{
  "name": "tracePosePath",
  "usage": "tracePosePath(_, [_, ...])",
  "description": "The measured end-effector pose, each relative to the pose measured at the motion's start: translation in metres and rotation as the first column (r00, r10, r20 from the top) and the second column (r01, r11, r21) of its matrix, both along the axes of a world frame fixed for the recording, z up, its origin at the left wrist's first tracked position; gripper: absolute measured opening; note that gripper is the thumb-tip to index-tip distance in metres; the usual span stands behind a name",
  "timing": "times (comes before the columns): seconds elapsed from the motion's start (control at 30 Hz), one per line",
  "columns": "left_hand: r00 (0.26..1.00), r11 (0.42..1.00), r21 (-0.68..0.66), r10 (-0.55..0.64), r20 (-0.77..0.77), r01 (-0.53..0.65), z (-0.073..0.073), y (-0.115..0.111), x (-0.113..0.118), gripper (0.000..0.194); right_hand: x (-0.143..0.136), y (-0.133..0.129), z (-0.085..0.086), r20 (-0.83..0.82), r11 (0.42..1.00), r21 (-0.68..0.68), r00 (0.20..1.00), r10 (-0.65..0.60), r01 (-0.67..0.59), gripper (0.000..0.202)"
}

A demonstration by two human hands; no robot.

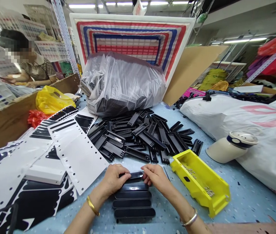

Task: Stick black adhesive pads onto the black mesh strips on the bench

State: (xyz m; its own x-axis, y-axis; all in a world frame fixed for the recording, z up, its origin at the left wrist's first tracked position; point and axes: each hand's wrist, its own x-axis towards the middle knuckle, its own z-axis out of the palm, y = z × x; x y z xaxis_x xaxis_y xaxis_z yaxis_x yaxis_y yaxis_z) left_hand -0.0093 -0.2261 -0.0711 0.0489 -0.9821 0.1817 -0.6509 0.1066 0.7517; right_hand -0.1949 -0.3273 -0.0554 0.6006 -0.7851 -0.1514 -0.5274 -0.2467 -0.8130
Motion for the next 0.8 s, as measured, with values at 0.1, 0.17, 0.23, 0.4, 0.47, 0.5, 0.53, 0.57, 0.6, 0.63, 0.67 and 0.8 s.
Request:
tracePosePath(0.1, [0.987, 0.996, 0.09, -0.004, 0.158, -0.011, 0.012, -0.007, -0.005, 0.029, 0.003, 0.002, -0.002, 0.016, 0.997, -0.069, 1.0, 0.025, -0.023, 0.033])
tracePosePath(0.17, [0.958, 0.987, 0.155, -0.007, 0.288, -0.04, 0.019, -0.013, -0.01, 0.035, 0.006, 0.003, -0.005, 0.026, 0.992, -0.12, 0.999, 0.037, -0.034, 0.029])
tracePosePath(0.23, [0.934, 0.978, 0.196, -0.006, 0.357, -0.068, 0.022, -0.018, -0.012, 0.039, 0.008, 0.004, -0.007, 0.03, 0.989, -0.146, 0.999, 0.042, -0.037, 0.029])
tracePosePath(0.4, [0.914, 0.973, 0.136, 0.119, 0.388, -0.185, 0.008, -0.006, 0.001, 0.043, 0.005, 0.005, -0.008, 0.023, 0.985, -0.169, 0.999, 0.047, -0.042, 0.031])
tracePosePath(0.47, [0.906, 0.965, 0.122, 0.169, 0.389, -0.232, 0.0, 0.005, 0.008, 0.042, 0.004, 0.005, -0.006, 0.015, 0.982, -0.181, 0.998, 0.058, -0.054, 0.03])
tracePosePath(0.5, [0.905, 0.96, 0.127, 0.184, 0.383, -0.249, -0.003, 0.01, 0.011, 0.041, 0.002, 0.005, -0.005, 0.01, 0.98, -0.189, 0.998, 0.064, -0.061, 0.029])
tracePosePath(0.53, [0.908, 0.957, 0.134, 0.191, 0.372, -0.256, -0.005, 0.015, 0.013, 0.041, 0.001, 0.005, -0.005, 0.004, 0.978, -0.2, 0.998, 0.068, -0.066, 0.029])
tracePosePath(0.57, [0.917, 0.958, 0.142, 0.187, 0.353, -0.25, -0.006, 0.018, 0.014, 0.04, -0.001, 0.006, -0.004, -0.004, 0.975, -0.212, 0.997, 0.071, -0.07, 0.028])
tracePosePath(0.6, [0.928, 0.961, 0.149, 0.173, 0.33, -0.232, -0.005, 0.021, 0.014, 0.039, -0.002, 0.006, -0.004, -0.014, 0.971, -0.226, 0.997, 0.07, -0.071, 0.028])
tracePosePath(0.63, [0.941, 0.966, 0.157, 0.154, 0.303, -0.208, -0.004, 0.023, 0.014, 0.039, -0.005, 0.007, -0.003, -0.023, 0.968, -0.241, 0.997, 0.068, -0.071, 0.028])
tracePosePath(0.67, [0.953, 0.97, 0.162, 0.133, 0.272, -0.181, -0.002, 0.025, 0.013, 0.038, -0.007, 0.008, -0.002, -0.032, 0.964, -0.256, 0.997, 0.065, -0.071, 0.028])
tracePosePath(0.8, [0.979, 0.98, 0.151, 0.098, 0.181, -0.127, 0.004, 0.029, 0.008, 0.038, -0.019, 0.014, 0.004, -0.059, 0.952, -0.29, 0.995, 0.083, -0.096, 0.03])
